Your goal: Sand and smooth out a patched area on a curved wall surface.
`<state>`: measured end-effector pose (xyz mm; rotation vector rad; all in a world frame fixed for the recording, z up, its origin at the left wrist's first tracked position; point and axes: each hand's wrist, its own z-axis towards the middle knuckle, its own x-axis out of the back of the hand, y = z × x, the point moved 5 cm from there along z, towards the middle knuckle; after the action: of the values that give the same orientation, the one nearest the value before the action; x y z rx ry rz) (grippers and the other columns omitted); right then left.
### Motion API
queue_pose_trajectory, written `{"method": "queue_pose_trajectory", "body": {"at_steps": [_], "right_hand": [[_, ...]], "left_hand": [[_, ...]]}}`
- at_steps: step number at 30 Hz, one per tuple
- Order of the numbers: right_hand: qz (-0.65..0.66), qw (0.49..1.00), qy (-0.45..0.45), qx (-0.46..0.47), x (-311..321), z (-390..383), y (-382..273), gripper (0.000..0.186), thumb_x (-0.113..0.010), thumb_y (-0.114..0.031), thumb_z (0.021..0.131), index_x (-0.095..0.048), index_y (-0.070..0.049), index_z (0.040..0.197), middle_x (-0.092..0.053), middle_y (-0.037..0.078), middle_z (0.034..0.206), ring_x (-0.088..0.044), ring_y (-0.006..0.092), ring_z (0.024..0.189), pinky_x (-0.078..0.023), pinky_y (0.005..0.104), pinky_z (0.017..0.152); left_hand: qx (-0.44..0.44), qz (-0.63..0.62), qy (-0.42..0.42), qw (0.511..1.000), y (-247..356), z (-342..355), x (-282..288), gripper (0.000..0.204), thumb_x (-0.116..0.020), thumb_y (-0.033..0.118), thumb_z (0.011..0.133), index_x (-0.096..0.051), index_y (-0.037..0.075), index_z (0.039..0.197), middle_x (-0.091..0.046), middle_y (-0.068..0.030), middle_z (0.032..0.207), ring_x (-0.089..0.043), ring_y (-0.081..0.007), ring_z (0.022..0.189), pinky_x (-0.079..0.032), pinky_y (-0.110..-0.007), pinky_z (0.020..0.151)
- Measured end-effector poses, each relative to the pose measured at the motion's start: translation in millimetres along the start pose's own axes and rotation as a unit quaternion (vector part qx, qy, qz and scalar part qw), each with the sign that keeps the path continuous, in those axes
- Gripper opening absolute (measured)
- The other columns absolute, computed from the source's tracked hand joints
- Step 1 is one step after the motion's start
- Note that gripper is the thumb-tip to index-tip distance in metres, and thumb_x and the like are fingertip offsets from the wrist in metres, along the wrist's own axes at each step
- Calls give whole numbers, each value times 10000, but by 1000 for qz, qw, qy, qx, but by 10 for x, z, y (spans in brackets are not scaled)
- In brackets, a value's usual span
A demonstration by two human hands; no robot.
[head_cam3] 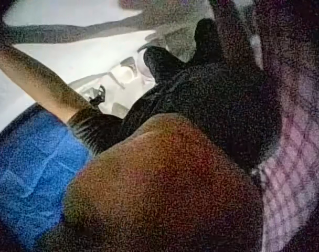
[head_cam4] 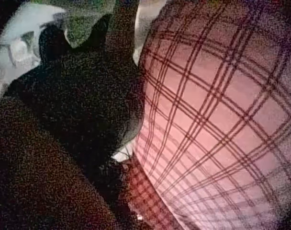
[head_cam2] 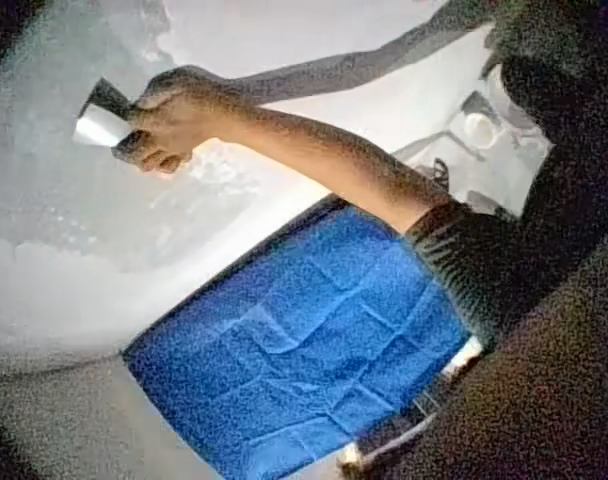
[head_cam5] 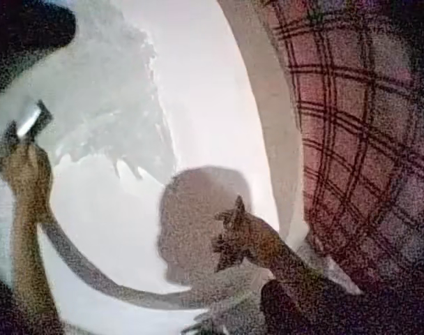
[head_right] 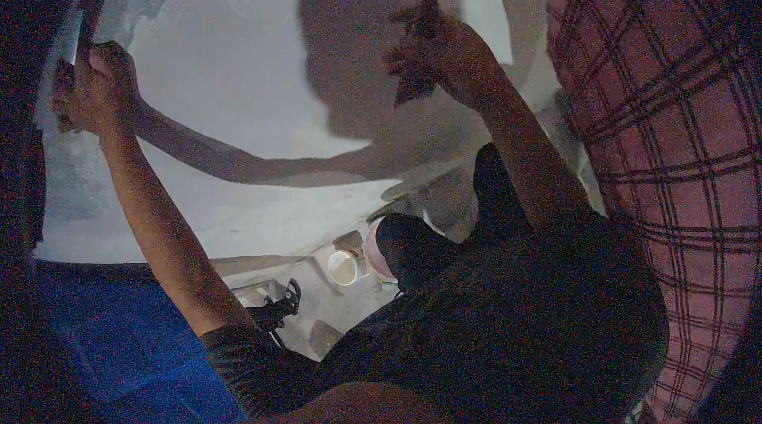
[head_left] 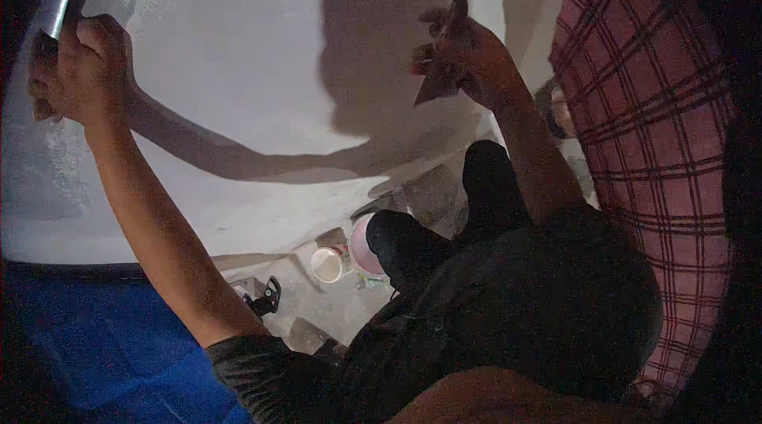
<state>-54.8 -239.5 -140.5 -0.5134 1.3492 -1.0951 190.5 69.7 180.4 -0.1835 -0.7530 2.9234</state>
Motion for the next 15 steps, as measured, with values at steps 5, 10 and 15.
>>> {"method": "queue_pose_trajectory", "body": {"at_steps": [5,10,15], "right_hand": [[113,992,-18,57,-20,133,56,429,-606,-265,1043,-482,-85,1412,-585,68,1069,-675,243,962,-579,477,889],[181,976,-92,76,48,75,-4,457,-595,-289,1051,-443,-121,1447,-554,52,1017,-626,201,877,-551,477,909],[-38,985,109,126,-392,-22,-253,620,-597,-258,1041,-300,-145,1573,-531,64,1029,-563,152,786,-572,328,605]], "left_hand": [[-47,26,35,998,-165,-18,-83,499,-386,501,948,-748,279,1211,-671,-162,1257,-560,-458,1094,-421,-622,921],[16,71,-66,995,197,-49,18,481,-401,521,1028,-653,283,1361,-686,-151,1279,-586,-381,1213,-423,-543,1050],[-49,-27,78,995,-55,-49,62,476,-410,501,944,-722,310,1249,-666,-202,1247,-590,-494,1088,-439,-664,913]]}}
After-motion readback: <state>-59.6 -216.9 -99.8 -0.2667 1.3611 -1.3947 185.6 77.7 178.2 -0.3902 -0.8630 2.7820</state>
